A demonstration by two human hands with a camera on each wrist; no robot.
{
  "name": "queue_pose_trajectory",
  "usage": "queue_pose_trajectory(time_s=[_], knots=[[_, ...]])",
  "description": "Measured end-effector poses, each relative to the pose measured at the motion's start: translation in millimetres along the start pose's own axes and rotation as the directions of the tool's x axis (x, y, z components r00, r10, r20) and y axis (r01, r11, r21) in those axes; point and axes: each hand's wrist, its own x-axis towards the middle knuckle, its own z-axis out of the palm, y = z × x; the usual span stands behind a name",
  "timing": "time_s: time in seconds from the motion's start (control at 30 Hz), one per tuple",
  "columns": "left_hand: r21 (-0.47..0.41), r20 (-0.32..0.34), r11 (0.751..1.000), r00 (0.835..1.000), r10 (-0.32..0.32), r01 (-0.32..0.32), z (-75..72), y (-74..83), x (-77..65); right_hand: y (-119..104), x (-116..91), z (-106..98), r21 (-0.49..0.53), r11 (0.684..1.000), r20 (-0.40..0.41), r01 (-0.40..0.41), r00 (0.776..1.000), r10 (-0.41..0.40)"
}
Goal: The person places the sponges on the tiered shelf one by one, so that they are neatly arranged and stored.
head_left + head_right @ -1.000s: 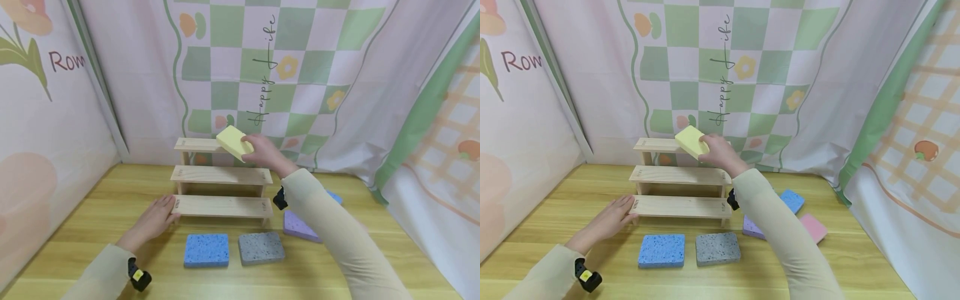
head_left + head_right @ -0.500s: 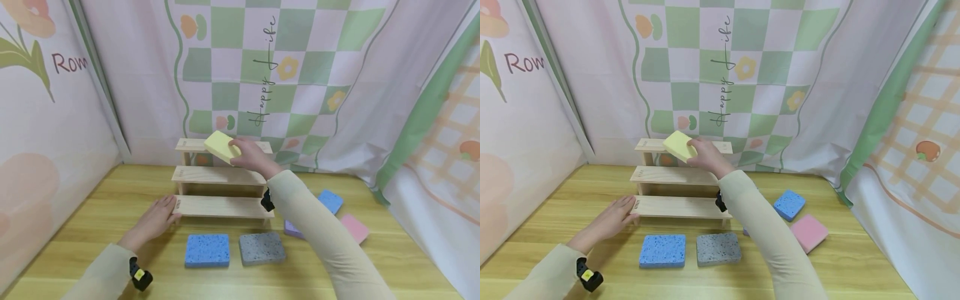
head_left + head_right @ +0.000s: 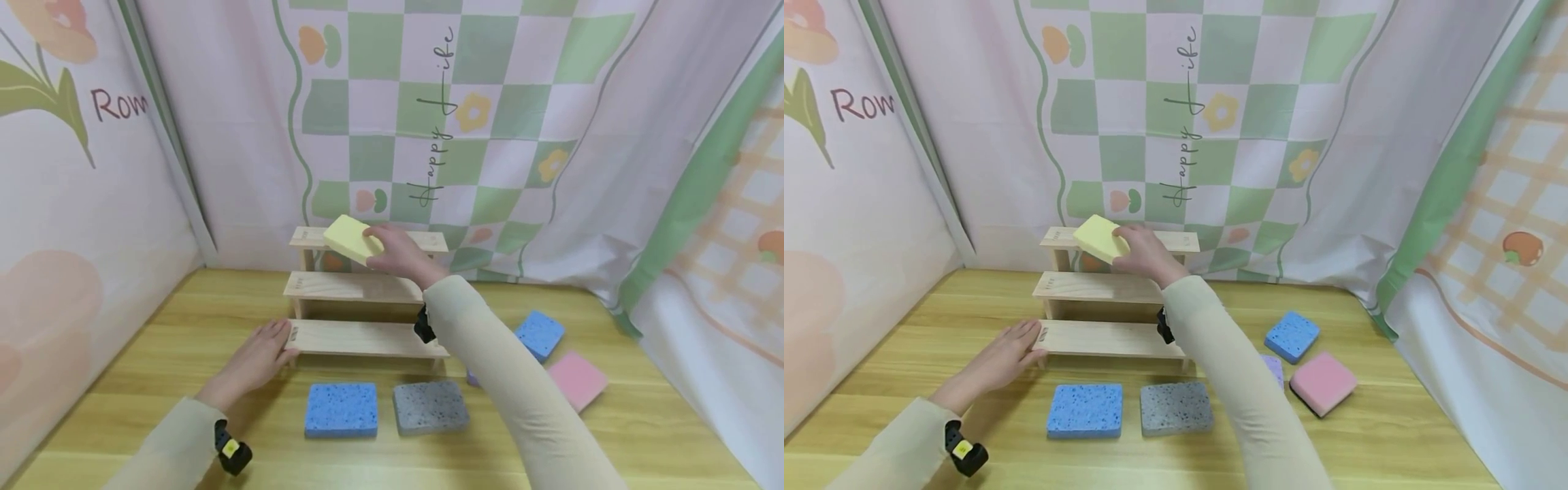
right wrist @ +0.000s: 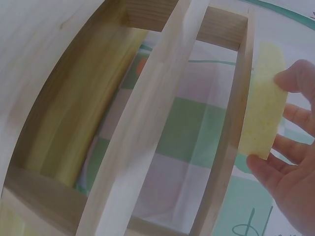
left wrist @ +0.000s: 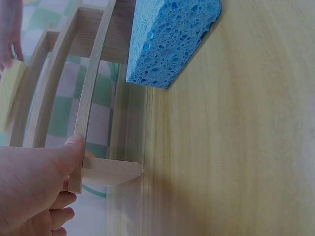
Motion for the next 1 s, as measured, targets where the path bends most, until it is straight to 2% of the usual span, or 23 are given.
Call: queue_pose_trajectory(time_s=[0.43, 1.0], knots=[[0.001, -0.007, 1.0, 1.0, 0.0, 0.0, 0.5, 0.6, 0.7, 5.2, 4.5, 3.3, 0.061, 0.998, -0.026, 0.029, 0.999, -0.027], [-0.007, -0.005, 1.0, 1.0, -0.011, 0.011, 0.8, 0.2, 0.6, 10.4, 9.5, 9.2, 0.057, 0.998, -0.13, -0.022, 0.991, 0.029]])
